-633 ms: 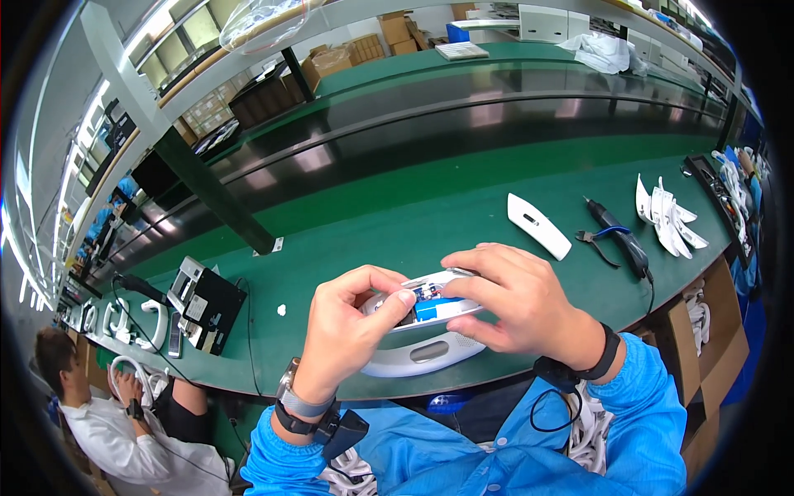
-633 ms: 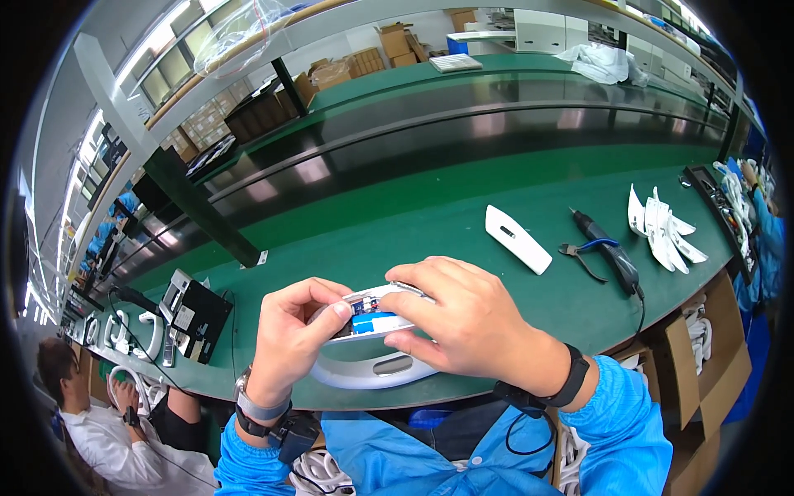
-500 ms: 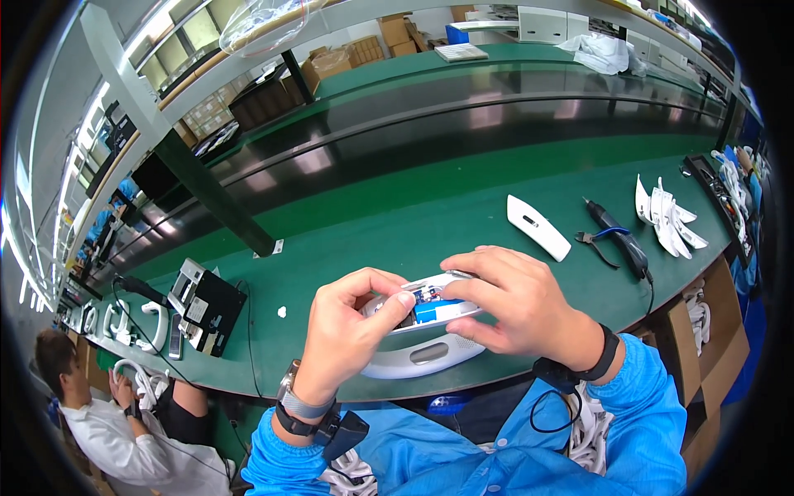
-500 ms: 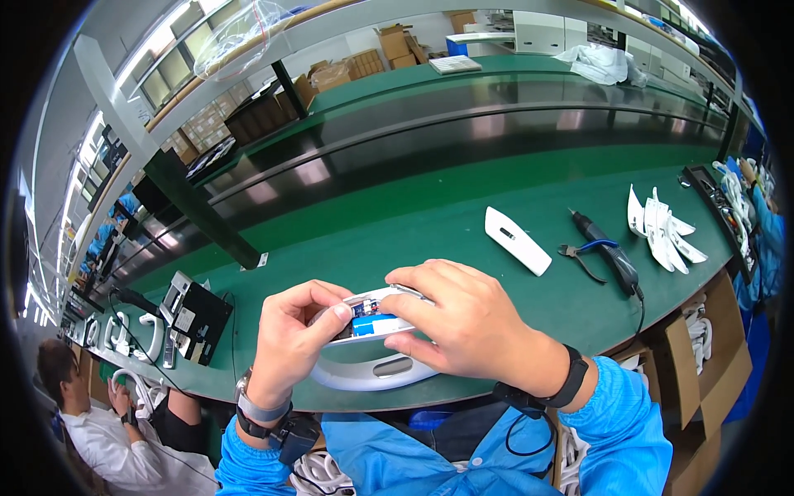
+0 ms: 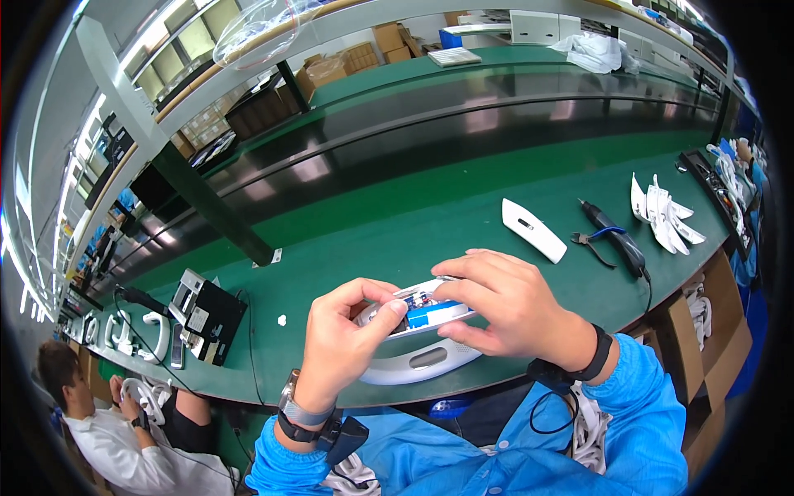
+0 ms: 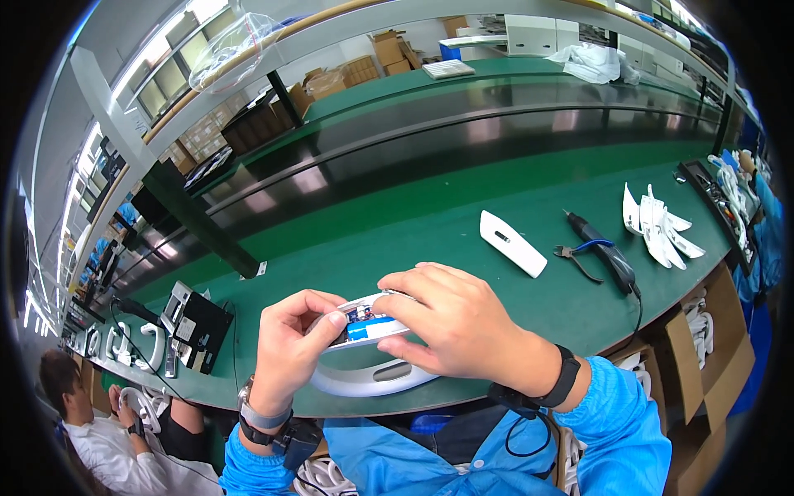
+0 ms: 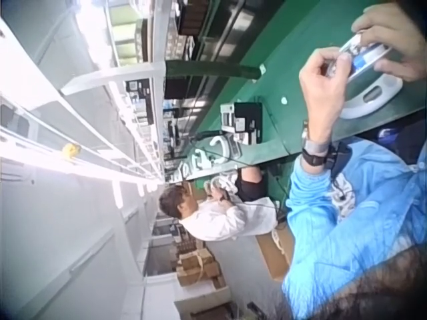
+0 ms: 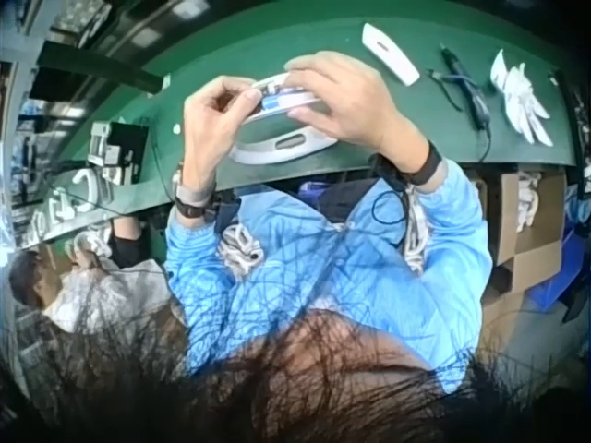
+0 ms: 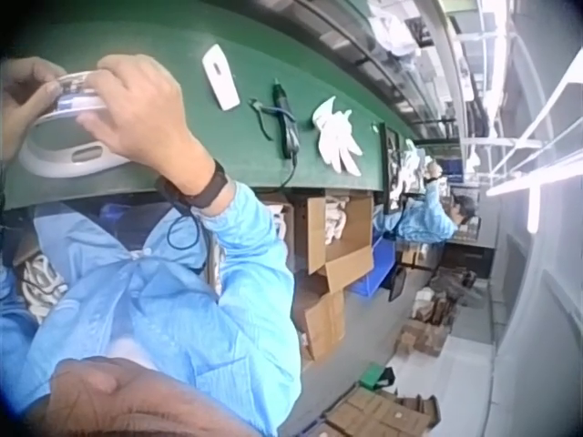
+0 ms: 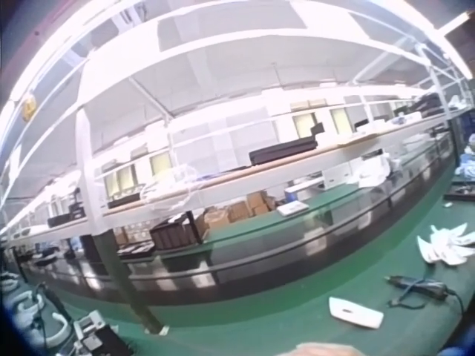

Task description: Assembling the internal battery and circuit board components into a white plastic neck-worn device housing.

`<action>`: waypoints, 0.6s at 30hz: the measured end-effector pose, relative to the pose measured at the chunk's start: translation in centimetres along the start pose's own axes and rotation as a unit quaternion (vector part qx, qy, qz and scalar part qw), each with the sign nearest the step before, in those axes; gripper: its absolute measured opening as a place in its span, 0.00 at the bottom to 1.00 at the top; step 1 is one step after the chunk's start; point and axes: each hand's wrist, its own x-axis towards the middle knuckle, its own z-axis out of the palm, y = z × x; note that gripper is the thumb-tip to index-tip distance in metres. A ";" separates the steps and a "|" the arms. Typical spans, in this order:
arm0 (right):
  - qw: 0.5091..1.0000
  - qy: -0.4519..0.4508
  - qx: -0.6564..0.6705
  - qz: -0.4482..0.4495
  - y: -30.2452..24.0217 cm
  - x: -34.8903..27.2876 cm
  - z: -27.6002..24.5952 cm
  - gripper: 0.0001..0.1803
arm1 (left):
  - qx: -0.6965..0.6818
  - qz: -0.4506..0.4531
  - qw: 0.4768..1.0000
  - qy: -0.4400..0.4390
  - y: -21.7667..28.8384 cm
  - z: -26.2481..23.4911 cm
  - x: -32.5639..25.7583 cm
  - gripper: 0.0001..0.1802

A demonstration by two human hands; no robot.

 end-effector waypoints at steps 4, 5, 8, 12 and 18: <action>1.000 0.000 0.004 -0.001 -0.1 0.0 0.1 0.20 | -0.016 -0.001 1.000 0.005 -0.2 0.0 0.0 0.07; 1.000 0.003 0.004 -0.005 -0.1 0.0 0.1 0.20 | -0.016 -0.001 1.000 0.004 -0.2 -0.1 0.0 0.07; 1.000 0.002 0.003 -0.005 0.0 0.0 0.1 0.21 | -0.011 -0.003 1.000 -0.001 -0.3 -0.1 0.1 0.07; 1.000 -0.005 0.004 -0.005 0.1 -0.1 0.1 0.21 | 0.000 -0.003 1.000 -0.007 -0.3 -0.2 0.1 0.08; 1.000 -0.010 0.006 0.004 0.4 0.1 -0.2 0.21 | -0.001 0.008 0.999 -0.032 -0.4 -0.9 0.2 0.09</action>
